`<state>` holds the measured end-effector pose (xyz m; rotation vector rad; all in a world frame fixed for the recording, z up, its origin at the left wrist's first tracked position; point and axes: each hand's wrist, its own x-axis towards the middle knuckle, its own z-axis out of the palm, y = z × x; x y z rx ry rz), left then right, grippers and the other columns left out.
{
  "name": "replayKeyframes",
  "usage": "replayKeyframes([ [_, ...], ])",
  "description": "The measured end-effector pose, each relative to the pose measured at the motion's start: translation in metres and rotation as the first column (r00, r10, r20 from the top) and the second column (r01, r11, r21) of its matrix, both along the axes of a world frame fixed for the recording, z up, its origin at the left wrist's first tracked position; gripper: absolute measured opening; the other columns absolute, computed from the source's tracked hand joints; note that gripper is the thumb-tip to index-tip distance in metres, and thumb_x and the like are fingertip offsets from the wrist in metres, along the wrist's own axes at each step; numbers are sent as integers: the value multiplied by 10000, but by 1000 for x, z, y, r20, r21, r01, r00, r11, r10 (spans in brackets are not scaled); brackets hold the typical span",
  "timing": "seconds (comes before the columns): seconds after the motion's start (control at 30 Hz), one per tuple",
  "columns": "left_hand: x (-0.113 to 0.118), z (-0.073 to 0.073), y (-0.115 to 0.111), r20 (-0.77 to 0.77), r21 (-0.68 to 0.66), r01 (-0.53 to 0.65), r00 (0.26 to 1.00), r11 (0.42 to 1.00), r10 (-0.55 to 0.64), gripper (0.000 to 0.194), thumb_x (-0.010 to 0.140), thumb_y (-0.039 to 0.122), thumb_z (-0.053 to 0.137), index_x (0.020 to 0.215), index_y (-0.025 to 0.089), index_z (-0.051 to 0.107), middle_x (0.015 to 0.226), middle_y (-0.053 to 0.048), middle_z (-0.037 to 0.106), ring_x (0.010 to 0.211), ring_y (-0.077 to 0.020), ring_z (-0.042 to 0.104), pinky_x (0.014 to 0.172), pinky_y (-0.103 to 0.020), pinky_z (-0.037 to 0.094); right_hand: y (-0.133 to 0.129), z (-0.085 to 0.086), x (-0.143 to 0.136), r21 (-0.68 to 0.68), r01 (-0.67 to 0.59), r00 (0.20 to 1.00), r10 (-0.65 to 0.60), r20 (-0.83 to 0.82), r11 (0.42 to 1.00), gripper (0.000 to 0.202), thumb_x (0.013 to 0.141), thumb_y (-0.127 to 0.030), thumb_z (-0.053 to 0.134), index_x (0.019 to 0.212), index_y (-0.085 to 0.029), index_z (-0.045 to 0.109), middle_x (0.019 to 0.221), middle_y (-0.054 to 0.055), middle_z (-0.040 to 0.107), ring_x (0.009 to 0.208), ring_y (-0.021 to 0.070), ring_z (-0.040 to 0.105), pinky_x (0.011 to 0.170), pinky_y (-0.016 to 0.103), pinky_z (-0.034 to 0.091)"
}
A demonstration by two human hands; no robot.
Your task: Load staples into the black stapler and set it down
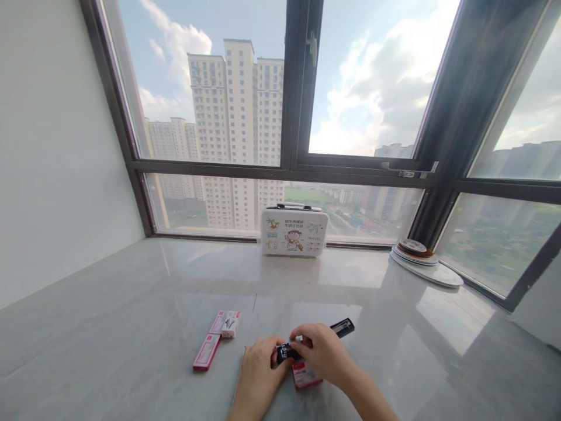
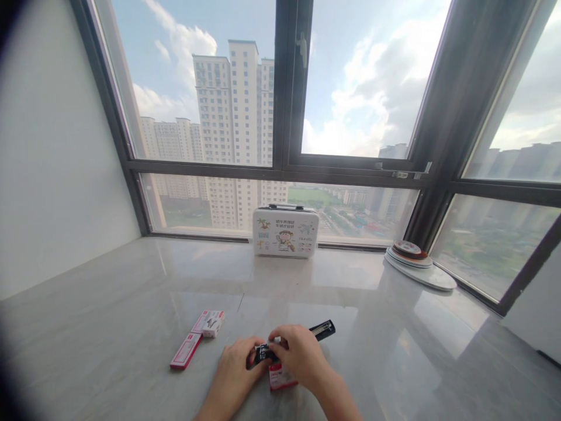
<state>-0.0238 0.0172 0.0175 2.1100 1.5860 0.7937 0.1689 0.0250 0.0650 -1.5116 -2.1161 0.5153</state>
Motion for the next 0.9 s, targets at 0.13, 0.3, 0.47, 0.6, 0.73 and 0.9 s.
replayKeyframes([
  [0.13,-1,2,-1,-5,-17,-4,1000,1000,4,148,863,329,661,981,265,724,806,8,658,828,-212,586,733,-299,301,3,-6,-3,-30,-49,999,49,18,998,190,910,-354,645,1012,-282,787,741,-13,714,690,151,607,678,239,378],
  [0.3,-1,3,-1,4,-19,-7,1000,1000,7,148,858,334,673,985,272,716,811,18,653,826,-209,578,735,-299,298,0,-11,-3,-5,-42,999,42,21,999,195,928,-348,628,1029,-298,788,807,-3,746,742,164,639,710,243,384],
  [0.47,-1,2,0,3,-26,-16,1000,1000,16,115,850,317,691,954,272,705,778,35,636,805,-199,574,727,-298,289,-9,-7,-2,12,107,992,-108,66,994,178,927,-349,627,1000,-275,771,769,9,727,746,180,636,694,264,350],
  [0.6,-1,1,1,18,-27,-12,1000,1000,12,125,857,336,707,968,279,709,789,39,644,800,-197,580,734,-295,298,-21,-8,-1,-40,113,993,-112,28,993,189,930,-390,610,989,-271,744,721,-7,683,702,167,598,646,270,321],
  [0.73,-2,-1,2,29,-43,-23,999,999,25,153,847,353,727,983,283,712,782,36,643,796,-204,584,733,-294,307,-31,-28,24,-119,75,957,-105,-272,990,392,941,-574,552,1016,-223,711,690,-8,614,647,154,551,606,260,351],
  [0.9,-2,-2,4,37,-67,-21,999,998,24,181,838,351,727,1014,309,725,763,37,636,783,-209,584,742,-294,323,-31,-52,82,-474,91,800,-348,-489,876,722,827,-844,489,1107,-197,645,572,-45,513,365,86,342,401,243,203],
])
